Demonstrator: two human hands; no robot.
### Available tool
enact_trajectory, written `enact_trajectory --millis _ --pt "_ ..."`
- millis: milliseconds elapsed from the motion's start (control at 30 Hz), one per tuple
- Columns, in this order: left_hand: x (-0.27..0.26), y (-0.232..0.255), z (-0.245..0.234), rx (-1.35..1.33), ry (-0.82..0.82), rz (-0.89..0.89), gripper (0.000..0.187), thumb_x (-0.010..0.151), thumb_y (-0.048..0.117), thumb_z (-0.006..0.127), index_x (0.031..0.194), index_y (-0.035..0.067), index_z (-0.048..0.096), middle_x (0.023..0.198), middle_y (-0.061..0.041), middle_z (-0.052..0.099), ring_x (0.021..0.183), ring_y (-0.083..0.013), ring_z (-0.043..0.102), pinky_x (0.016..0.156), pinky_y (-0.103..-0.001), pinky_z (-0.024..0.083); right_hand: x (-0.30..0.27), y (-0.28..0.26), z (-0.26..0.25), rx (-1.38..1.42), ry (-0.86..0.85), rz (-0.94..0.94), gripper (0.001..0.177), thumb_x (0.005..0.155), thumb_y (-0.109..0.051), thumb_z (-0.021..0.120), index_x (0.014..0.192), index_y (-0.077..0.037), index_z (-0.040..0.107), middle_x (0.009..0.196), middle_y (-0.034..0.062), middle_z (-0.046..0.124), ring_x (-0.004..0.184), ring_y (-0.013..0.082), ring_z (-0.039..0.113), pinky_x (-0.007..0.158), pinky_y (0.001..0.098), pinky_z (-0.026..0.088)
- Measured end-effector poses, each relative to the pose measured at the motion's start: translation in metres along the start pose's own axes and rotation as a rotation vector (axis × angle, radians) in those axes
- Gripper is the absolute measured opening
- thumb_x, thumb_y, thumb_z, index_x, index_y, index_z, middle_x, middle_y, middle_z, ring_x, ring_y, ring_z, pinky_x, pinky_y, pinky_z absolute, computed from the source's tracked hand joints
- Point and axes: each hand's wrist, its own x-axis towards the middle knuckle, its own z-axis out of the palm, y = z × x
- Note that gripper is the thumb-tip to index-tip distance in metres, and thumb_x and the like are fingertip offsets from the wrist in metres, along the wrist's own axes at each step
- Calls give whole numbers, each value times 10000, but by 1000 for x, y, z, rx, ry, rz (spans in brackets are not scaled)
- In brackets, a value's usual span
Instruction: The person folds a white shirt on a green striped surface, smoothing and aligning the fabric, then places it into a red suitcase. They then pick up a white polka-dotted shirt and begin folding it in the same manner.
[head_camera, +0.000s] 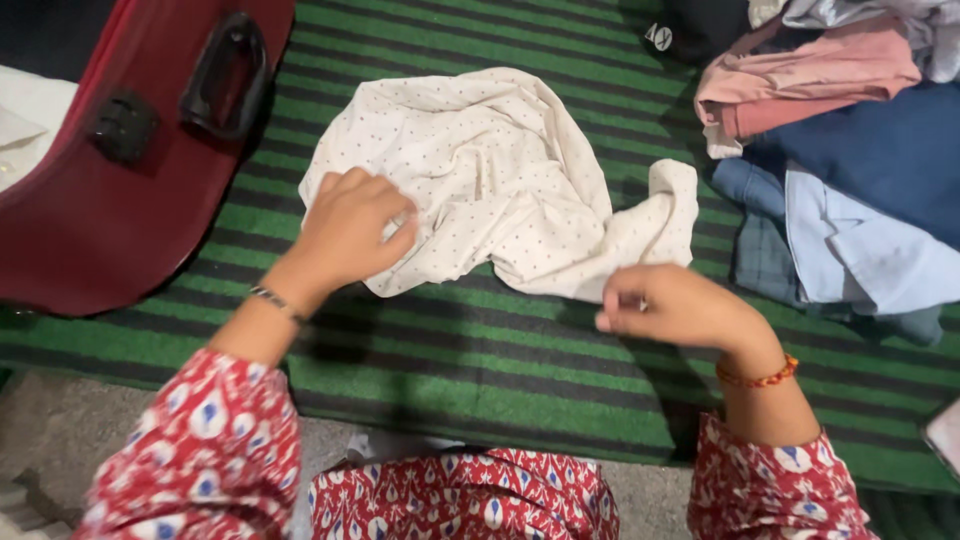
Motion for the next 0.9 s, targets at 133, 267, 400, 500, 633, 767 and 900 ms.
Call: enact_trajectory --millis 133,267,400,500,633,767,900 --pt "33 23 59 -52 27 -148 474 867 483 735 1112 77 744 1041 -101 724 1003 -343 600 830 -496 401 16 -4 -2 -161 635 -238 235 852 -88 709 1086 -70 692 1000 129 702 996 363 653 901 452 520" --pt "46 32 99 -211 20 -225 293 914 312 717 1094 83 747 1128 -112 721 1080 -333 635 888 -481 443 35 7 -2 -516 848 -545 589 653 66 566 1228 -20 664 1255 213 681 1152 438 581 958 500 472" --pt "54 5 62 -1152 487 -444 236 972 92 653 1204 52 670 1119 -57 710 992 -153 654 872 -279 524 22 9 3 -629 635 -116 425 751 -90 724 1173 -145 712 1033 125 701 1056 353 620 854 494 463" --pt "19 -7 4 -1259 617 -225 139 1068 52 674 1198 18 639 1125 -33 681 1044 -98 624 961 -238 520 -15 0 8 -785 741 -74 321 744 -189 771 1059 -179 712 965 67 708 1029 318 625 847 468 452" --pt "-10 3 -47 -728 -127 -332 230 928 156 677 1134 61 712 1028 -35 708 946 -126 648 838 -265 535 -57 -17 26 -895 389 -38 445 666 -417 809 1062 -235 715 959 9 730 1033 274 639 861 475 446" --pt "-18 21 -46 -340 -390 -264 315 865 338 759 1082 109 753 991 -97 752 953 -286 687 837 -408 533 -48 -6 31 -742 271 -77 451 757 -401 780 1154 -206 698 1044 36 722 1019 275 642 851 461 471" --pt "-28 16 -24 167 21 -271 482 826 413 770 1146 56 719 1130 -192 721 1061 -443 637 845 -528 476 -15 23 34 -543 558 -101 488 837 -331 735 1273 -132 646 1213 137 679 1117 366 619 907 460 503"
